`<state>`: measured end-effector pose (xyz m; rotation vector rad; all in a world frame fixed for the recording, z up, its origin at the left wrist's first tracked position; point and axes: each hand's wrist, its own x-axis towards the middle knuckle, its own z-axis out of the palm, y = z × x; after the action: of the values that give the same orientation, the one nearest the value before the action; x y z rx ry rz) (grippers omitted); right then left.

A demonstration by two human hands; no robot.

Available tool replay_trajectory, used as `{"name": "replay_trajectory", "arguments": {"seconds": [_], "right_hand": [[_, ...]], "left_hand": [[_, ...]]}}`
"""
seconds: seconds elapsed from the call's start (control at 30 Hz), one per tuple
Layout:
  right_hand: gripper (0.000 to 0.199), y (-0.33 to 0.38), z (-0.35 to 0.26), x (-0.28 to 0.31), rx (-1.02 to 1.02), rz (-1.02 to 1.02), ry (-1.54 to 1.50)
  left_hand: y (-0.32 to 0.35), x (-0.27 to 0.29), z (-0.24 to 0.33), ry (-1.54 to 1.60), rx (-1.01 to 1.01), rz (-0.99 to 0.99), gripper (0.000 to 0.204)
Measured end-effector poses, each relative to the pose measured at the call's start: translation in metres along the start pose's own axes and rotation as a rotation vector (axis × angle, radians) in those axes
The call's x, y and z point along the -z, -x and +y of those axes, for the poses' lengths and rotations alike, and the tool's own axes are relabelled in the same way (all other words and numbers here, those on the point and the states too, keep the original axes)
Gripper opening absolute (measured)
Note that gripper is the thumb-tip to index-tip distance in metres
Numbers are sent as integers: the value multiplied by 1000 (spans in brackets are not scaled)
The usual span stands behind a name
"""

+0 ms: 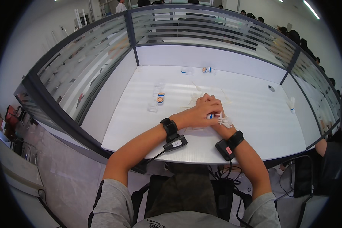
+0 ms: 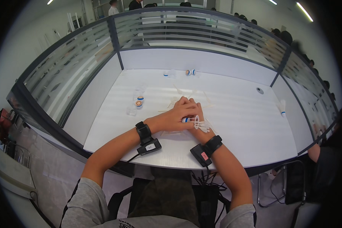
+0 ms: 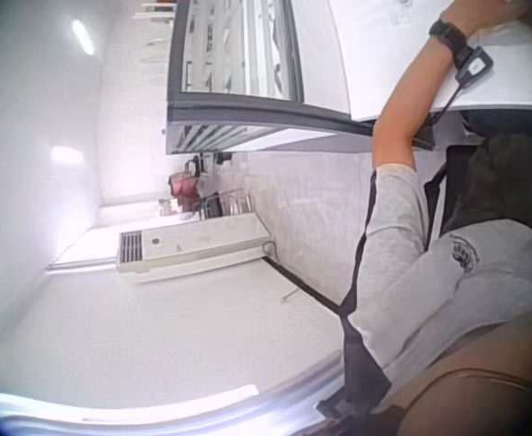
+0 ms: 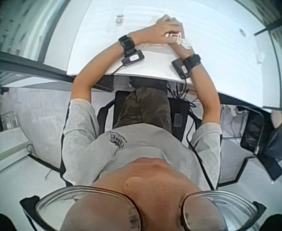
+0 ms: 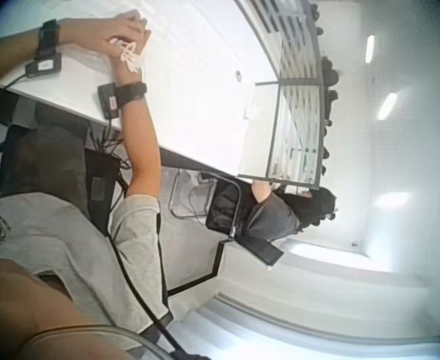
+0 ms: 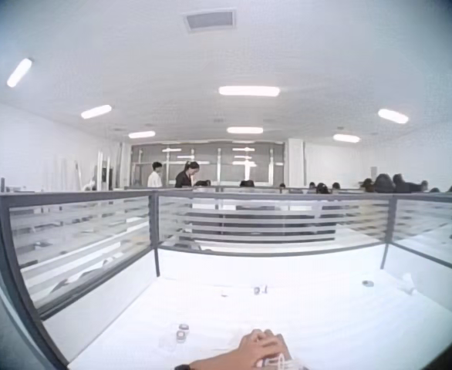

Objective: Assembling a badminton shuttlecock by inserting white feathers into a base and securing them with blue tape.

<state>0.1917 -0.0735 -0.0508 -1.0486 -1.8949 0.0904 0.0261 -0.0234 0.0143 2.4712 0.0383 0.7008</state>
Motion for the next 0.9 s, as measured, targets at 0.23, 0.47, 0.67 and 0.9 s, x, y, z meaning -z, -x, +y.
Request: {"name": "replay_trajectory", "arguments": {"seconds": [0.23, 0.47, 0.67, 0.9], "right_hand": [[41, -1, -17, 11, 44, -18, -179], [35, -7, -31, 14, -259, -64, -111], [35, -8, -28, 14, -216, -55, -8], [34, -17, -21, 4, -139, -69, 97]], "left_hand": [[-2, 3, 3, 68, 5, 18, 28], [3, 3, -9, 4, 36, -68, 38], [0, 2, -3, -23, 5, -83, 43], [1, 4, -5, 0, 12, -86, 40]]}}
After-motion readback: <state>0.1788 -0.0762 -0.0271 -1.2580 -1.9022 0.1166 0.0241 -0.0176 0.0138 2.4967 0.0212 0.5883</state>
